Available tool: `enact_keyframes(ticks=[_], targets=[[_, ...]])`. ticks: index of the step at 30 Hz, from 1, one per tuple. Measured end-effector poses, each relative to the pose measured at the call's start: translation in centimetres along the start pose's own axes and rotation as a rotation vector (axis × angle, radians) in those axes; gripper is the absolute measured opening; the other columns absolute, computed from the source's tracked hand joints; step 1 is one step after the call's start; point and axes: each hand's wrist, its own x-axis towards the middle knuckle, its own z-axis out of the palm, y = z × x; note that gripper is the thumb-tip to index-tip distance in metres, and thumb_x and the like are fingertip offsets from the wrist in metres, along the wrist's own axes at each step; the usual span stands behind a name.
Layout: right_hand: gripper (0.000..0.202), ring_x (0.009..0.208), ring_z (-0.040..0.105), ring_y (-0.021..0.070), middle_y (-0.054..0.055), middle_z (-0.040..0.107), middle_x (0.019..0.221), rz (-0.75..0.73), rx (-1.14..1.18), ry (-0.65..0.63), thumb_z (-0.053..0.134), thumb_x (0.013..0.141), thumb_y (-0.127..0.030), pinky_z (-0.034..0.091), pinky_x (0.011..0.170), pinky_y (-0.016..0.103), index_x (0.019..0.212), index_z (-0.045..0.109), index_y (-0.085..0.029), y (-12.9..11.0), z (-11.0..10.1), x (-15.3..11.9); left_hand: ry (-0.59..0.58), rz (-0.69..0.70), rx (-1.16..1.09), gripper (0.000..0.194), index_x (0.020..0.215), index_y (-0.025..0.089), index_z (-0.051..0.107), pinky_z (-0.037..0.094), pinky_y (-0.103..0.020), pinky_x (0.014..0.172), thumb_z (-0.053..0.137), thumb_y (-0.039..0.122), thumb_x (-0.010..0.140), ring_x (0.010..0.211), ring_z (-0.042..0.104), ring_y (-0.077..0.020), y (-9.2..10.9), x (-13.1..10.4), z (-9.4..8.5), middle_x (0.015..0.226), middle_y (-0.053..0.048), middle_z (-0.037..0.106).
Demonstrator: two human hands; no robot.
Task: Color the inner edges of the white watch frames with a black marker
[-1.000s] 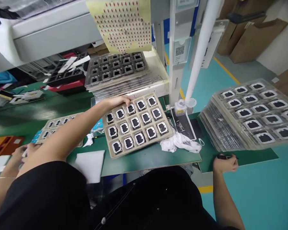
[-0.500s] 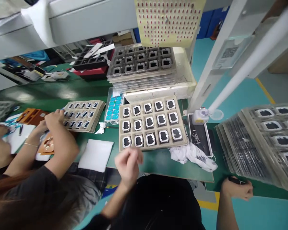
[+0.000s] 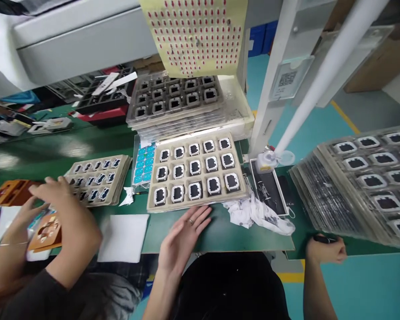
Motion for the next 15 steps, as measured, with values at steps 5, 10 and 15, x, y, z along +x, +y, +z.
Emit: enact_keyframes(ticks=[5, 10, 15], targets=[[0.054, 0.149, 0.063, 0.0639, 0.026, 0.072, 0.129, 0.031, 0.016, 0.040, 0.066, 0.082, -0.041, 0.045, 0.118, 0.092, 0.136, 0.070, -0.036, -0.5, -0.1, 0.0, 0.102, 0.054, 0.127, 0.041, 0.119, 0.019, 0.094, 0.061, -0.058, 0.127, 0.099, 0.048, 0.090, 0.158, 0.069, -0.0514, -0.3, 1.5, -1.5, 0.150, -0.018, 0.084], [0.052, 0.148, 0.061, 0.0641, 0.027, 0.069, 0.132, 0.059, 0.030, 0.033, 0.068, 0.084, -0.038, 0.043, 0.116, 0.094, 0.135, 0.071, -0.033, -1.4, -0.2, 0.4, 0.265, 0.061, 0.323, 0.056, 0.110, 0.012, 0.093, 0.065, -0.035, 0.087, 0.106, 0.060, 0.084, 0.118, 0.087, -0.0367, -0.7, 3.4, -2.0, 0.133, -0.024, 0.088], [0.048, 0.149, 0.062, 0.0479, 0.018, 0.068, 0.146, 0.083, -0.020, -0.023, 0.078, 0.102, -0.050, 0.050, 0.127, 0.080, 0.144, 0.070, -0.026, -2.2, -1.0, 0.4, 0.326, 0.174, 0.326, 0.070, 0.102, 0.011, 0.091, 0.060, -0.029, 0.076, 0.102, 0.077, 0.079, 0.096, 0.085, -0.0261, -0.4, 3.7, -1.5, 0.125, -0.024, 0.089]])
